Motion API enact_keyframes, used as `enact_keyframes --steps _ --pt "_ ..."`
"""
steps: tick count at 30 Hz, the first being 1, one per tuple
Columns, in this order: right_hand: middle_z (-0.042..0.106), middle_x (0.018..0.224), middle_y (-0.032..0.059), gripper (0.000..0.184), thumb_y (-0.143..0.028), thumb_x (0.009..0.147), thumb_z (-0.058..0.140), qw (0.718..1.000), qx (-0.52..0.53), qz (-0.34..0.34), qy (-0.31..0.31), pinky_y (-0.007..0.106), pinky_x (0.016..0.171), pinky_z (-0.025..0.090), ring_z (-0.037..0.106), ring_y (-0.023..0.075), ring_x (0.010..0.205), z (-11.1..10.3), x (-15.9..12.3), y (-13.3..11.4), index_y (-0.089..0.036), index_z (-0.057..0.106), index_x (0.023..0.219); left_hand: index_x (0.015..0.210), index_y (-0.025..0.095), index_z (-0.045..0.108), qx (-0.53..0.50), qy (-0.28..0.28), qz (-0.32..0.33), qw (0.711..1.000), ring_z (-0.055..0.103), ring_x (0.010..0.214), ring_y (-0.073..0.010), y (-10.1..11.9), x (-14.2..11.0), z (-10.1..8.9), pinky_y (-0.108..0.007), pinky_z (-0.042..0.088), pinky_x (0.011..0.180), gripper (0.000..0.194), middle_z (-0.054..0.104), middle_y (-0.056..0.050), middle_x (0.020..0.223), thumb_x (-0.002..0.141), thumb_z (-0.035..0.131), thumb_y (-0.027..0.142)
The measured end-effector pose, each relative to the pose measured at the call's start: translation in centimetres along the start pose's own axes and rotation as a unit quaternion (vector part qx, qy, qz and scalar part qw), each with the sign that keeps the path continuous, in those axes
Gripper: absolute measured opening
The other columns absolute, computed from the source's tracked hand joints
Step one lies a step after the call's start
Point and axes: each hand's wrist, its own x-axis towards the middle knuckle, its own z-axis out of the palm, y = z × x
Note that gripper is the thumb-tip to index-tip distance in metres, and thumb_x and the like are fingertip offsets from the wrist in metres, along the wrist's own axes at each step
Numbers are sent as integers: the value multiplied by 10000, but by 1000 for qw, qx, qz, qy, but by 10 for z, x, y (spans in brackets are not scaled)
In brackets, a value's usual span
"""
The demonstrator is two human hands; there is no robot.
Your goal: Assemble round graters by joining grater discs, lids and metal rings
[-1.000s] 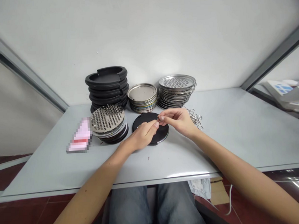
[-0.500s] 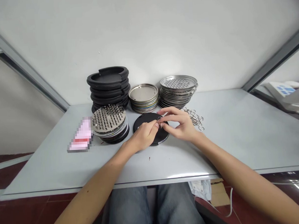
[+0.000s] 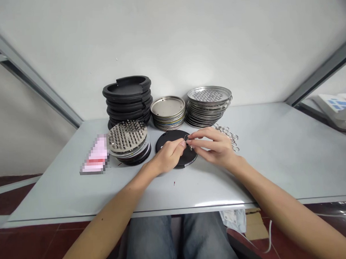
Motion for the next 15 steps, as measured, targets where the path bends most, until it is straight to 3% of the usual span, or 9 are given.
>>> enact_keyframes --steps 4,7,10,15 --pt "722 931 40 205 -133 785 601 1000 10 1 -5 332 713 535 658 176 819 3 2 -2 -261 716 896 698 185 374 10 -3 15 1000 371 593 -105 -1 0 0 -252 318 596 339 414 35 628 975 245 332" --pt "721 922 53 172 -138 769 619 999 23 24 40 339 716 545 665 186 819 3 4 -5 -241 713 871 705 183 382 14 -11 23 1000 392 603 -105 0 -1 -1 -253 323 605 362 425 34 636 980 239 369" --pt "721 950 67 161 -132 764 628 993 44 81 77 344 748 552 672 197 846 1 5 -8 -222 717 863 722 183 393 11 -20 26 999 410 611 -104 0 -1 -2 -252 329 613 361 433 36 647 981 244 386" --pt "742 846 43 130 -167 788 621 971 114 203 50 305 708 561 689 178 761 1 6 -12 -202 722 863 728 185 398 10 -28 27 999 419 618 -104 2 -2 -2 -250 334 616 359 438 34 661 980 243 389"
